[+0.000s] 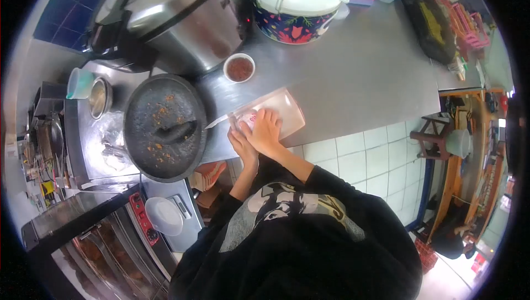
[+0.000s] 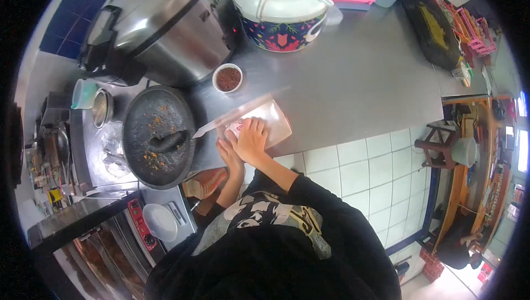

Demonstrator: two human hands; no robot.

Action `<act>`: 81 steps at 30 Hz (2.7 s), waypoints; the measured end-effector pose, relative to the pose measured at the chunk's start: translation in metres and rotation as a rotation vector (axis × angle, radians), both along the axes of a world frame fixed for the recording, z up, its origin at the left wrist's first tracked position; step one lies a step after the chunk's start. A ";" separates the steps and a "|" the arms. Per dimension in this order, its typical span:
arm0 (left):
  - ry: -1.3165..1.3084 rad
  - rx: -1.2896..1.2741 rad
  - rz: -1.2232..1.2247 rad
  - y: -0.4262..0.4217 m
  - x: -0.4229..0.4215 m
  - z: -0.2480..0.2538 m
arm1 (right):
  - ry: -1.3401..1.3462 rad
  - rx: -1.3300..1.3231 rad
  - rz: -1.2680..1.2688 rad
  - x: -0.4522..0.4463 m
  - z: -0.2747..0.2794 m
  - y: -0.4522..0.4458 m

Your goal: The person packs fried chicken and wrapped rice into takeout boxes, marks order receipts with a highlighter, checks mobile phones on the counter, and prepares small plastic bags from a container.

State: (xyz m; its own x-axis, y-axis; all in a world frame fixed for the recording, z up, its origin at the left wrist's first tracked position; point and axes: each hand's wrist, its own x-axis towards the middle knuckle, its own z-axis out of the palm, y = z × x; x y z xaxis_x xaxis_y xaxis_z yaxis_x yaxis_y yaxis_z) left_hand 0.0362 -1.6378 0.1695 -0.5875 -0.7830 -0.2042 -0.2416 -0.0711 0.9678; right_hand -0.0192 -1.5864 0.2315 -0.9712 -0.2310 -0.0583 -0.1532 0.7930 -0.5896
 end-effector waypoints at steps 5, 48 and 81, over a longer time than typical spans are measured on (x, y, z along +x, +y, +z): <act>-0.053 0.091 -0.022 0.053 -0.012 0.003 | -0.069 0.121 0.084 -0.021 0.004 0.063; 0.125 -0.081 0.170 0.868 -0.489 0.007 | -0.014 -0.941 -0.811 -0.323 -0.001 1.338; 0.366 -0.523 1.218 1.263 -0.488 0.148 | 0.519 0.078 -0.414 -1.304 0.262 1.927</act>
State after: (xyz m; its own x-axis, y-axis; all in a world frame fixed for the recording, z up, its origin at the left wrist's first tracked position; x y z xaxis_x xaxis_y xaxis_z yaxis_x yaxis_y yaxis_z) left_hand -0.4520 -0.3744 0.3180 0.5633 -0.7746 0.2875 -0.0178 0.3365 0.9415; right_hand -1.3227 0.3404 0.4938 -0.8855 0.1527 0.4389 -0.0754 0.8848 -0.4599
